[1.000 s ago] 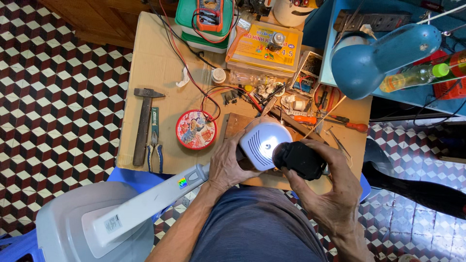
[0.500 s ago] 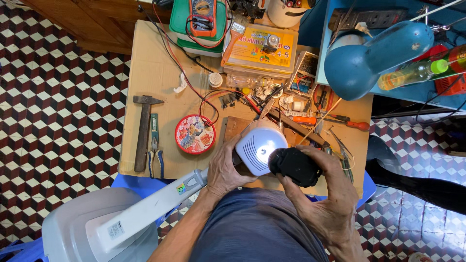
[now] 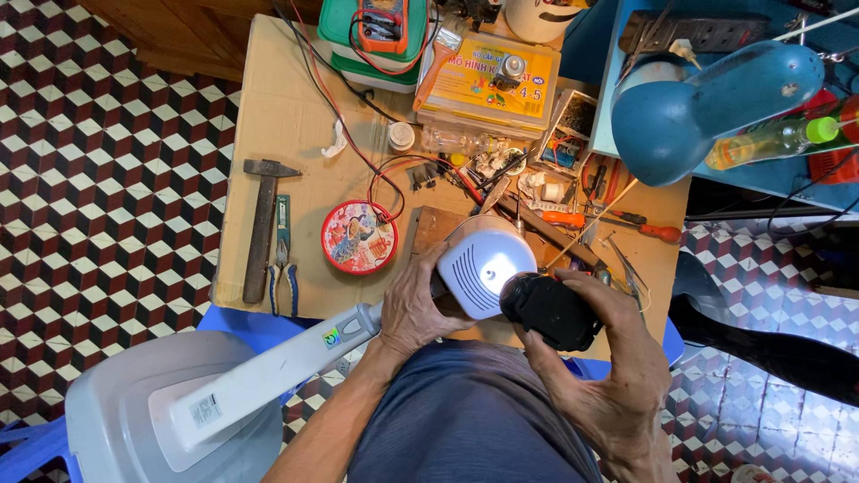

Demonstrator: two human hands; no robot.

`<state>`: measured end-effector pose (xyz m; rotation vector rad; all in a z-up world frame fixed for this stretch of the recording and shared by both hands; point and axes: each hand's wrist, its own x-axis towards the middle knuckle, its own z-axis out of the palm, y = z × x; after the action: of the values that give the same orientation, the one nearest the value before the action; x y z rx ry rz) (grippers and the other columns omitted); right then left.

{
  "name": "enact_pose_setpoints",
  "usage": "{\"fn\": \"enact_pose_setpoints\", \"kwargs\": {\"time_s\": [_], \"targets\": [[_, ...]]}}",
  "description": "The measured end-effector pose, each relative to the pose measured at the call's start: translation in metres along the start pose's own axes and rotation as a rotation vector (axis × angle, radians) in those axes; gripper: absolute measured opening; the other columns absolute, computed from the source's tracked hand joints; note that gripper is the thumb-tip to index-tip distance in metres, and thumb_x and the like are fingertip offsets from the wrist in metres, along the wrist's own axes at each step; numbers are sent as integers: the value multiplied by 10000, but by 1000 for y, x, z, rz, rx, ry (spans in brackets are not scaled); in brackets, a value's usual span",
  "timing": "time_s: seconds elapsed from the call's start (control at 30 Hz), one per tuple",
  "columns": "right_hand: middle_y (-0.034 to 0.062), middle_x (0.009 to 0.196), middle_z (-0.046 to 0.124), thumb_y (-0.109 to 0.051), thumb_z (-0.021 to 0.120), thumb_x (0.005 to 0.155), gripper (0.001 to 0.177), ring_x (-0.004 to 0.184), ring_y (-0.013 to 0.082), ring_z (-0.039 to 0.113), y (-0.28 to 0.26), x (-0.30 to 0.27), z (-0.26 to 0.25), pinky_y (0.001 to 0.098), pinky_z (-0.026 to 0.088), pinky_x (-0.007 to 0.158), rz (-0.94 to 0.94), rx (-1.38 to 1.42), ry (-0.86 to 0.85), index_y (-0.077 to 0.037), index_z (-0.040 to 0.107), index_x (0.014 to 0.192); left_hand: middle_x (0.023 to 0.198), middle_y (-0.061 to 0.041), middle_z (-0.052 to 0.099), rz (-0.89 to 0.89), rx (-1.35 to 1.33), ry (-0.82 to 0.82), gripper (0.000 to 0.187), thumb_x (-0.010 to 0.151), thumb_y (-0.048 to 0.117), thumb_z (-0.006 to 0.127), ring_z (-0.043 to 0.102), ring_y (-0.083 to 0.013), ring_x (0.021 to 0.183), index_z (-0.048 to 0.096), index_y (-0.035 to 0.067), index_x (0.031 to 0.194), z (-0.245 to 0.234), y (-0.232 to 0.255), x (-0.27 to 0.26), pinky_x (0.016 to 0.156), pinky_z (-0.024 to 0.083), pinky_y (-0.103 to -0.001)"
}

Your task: The person disassembles a white handheld appliance, uses a cordless drill to make a hole in the housing, and then uses a flashlight to inspect the interior. They reassemble the unit and continue working on it with a screwdriver.

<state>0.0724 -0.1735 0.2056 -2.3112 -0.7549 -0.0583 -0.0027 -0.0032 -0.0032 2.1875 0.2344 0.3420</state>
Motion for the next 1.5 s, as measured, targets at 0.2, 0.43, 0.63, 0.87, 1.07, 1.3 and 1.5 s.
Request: {"fn": "enact_pose_setpoints", "kwargs": {"time_s": [0.2,0.43,0.63,0.87,1.07,1.3,1.5], "targets": [[200,1231,686,-127,853,760,599,1151,281,715,-2,0,3,369,607,968,30,39,-8,-5,571,1274,1363,-212,596,0,-7,-5,1218,508,504,986,616,-369,1225,385,32,1457,-3,3,1,1028,509,-470],[197,1217,686,-135,869,765,583,1136,279,716,-9,2,4,368,611,942,28,-7,9,4,574,1247,1329,-204,611,-7,-14,-5,1194,528,512,984,632,-358,1188,391,38,1450,-3,3,2,1001,521,-461],[185,1195,697,-105,859,760,570,1114,272,725,-12,4,1,363,612,951,24,0,44,5,579,1244,1314,-199,614,-3,1,1,1195,514,519,968,640,-353,1182,394,38,1445,-3,4,3,997,517,-465],[176,1191,701,-149,884,746,596,1111,262,724,-4,0,2,345,624,947,0,17,54,-13,586,1244,1268,-187,630,-38,39,-14,1185,532,559,967,652,-338,1169,404,54,1444,-3,6,2,1010,512,-466],[172,1208,706,-152,870,763,596,1138,264,719,1,-3,0,355,618,980,-6,66,51,-10,578,1262,1274,-206,632,-54,69,-15,1202,504,562,969,646,-366,1158,406,53,1436,-2,5,1,982,526,-466],[179,1191,700,-166,868,744,610,1111,266,724,4,-5,-3,344,626,932,17,72,40,-1,582,1256,1274,-202,635,-53,88,-13,1203,506,571,973,655,-359,1141,407,54,1433,0,4,0,969,532,-456],[177,1182,706,-164,865,748,578,1091,264,732,5,-6,-2,341,629,921,28,67,62,2,599,1235,1291,-203,631,-38,92,-5,1190,511,539,974,657,-360,1150,402,49,1433,-1,5,1,973,536,-450]]}}
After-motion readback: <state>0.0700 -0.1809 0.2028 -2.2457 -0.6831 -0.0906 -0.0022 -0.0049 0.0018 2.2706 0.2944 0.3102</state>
